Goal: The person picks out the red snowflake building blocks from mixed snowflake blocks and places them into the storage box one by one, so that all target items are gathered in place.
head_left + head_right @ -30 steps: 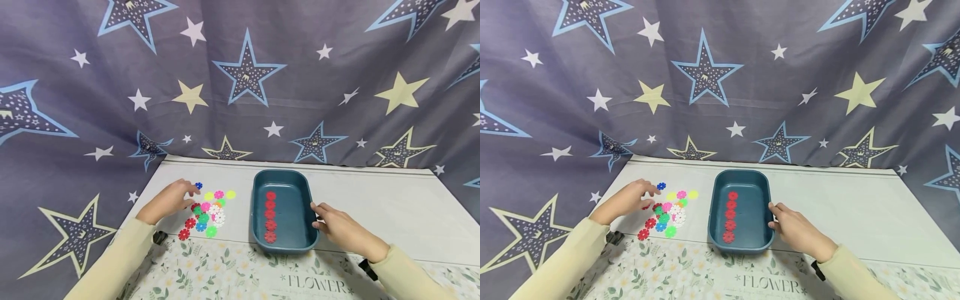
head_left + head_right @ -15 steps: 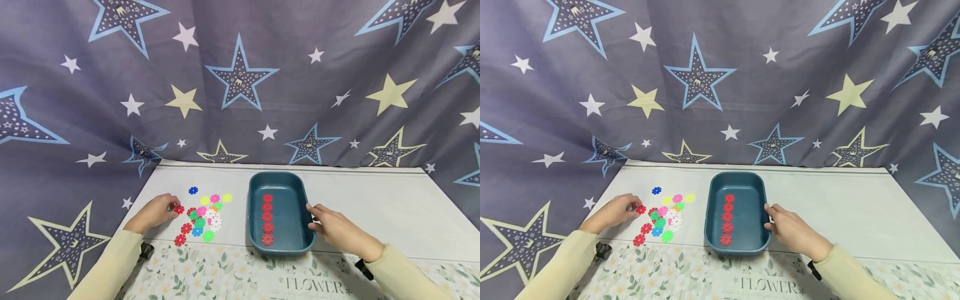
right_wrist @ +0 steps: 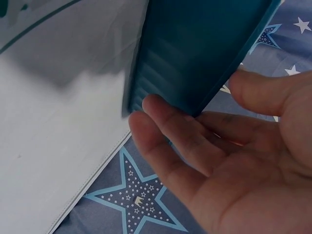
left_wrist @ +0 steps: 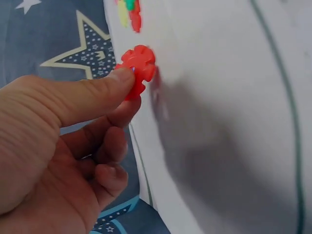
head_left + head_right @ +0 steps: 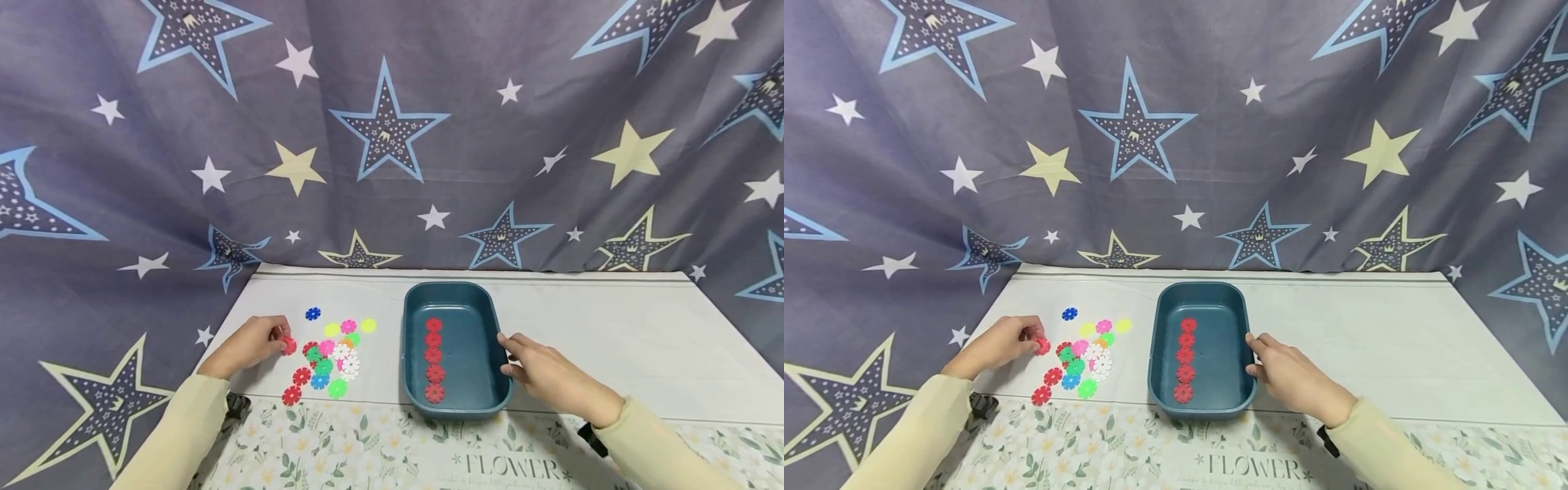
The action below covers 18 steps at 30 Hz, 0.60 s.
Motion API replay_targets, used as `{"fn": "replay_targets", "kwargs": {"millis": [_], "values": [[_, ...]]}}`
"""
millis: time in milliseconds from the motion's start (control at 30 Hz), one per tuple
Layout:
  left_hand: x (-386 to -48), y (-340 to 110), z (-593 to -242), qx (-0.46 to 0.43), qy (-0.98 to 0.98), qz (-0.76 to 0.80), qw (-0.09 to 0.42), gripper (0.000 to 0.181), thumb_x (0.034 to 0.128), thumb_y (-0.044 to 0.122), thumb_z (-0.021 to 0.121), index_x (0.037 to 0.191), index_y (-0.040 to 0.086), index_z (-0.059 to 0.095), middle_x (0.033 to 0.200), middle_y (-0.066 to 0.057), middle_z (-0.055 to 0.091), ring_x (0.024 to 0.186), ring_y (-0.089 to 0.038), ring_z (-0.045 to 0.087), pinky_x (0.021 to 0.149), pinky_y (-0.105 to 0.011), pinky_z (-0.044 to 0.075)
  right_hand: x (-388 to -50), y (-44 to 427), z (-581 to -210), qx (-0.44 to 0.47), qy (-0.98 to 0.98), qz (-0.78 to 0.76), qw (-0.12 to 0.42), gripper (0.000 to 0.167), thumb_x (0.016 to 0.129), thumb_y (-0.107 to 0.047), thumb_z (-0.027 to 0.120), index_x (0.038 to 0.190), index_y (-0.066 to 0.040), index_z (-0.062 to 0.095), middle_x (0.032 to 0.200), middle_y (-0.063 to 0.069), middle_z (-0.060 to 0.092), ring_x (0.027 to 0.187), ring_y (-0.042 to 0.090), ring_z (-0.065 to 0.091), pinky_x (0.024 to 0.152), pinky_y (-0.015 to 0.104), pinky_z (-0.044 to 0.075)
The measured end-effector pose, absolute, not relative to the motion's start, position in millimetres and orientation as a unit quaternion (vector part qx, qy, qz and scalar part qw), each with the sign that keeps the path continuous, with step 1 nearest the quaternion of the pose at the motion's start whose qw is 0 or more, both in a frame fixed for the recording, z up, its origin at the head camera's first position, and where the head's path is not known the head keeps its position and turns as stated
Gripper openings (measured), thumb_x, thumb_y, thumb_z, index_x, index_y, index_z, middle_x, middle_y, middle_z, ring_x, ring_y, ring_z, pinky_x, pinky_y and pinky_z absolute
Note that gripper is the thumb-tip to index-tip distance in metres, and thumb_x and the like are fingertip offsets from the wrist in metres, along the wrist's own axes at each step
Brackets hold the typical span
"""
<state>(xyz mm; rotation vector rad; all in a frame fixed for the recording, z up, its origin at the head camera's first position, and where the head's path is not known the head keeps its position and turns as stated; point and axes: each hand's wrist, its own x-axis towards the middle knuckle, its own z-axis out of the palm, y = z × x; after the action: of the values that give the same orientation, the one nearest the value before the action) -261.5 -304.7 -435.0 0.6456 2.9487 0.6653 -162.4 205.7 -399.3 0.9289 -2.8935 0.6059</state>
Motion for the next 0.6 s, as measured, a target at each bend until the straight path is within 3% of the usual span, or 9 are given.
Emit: {"fn": "replay_targets", "kwargs": {"millis": [233,600], "values": [[-258.5,-288.7,-414.3,0.231,0.949,0.213,-0.031,0.017,0.0812,-0.001,0.070,0.079,0.014,0.061,0.069,0.007,0.056,0.059,-0.009,0.047,0.052,-0.026,0.040,-161.9,205.8,-399.3,0.304,-0.932,0.196,0.030,0.048,0.091,-0.012,0.064,0.129,0.012,0.049,0.108,0.016,0.058,0.092,0.028,0.064,0.063,0.029,0.050],[-242.2,-218.5,-366.3,0.338,0.903,0.236,-0.118,0.012,0.0806,0.007,0.075,0.085,0.016,0.068,0.081,0.009,0.060,0.070,-0.007,0.050,0.062,-0.030,0.046,-160.8,206.5,-400.6,0.298,-0.934,0.195,0.031,0.048,0.091,-0.012,0.064,0.130,0.012,0.048,0.108,0.016,0.057,0.094,0.029,0.063,0.064,0.028,0.050]]}}
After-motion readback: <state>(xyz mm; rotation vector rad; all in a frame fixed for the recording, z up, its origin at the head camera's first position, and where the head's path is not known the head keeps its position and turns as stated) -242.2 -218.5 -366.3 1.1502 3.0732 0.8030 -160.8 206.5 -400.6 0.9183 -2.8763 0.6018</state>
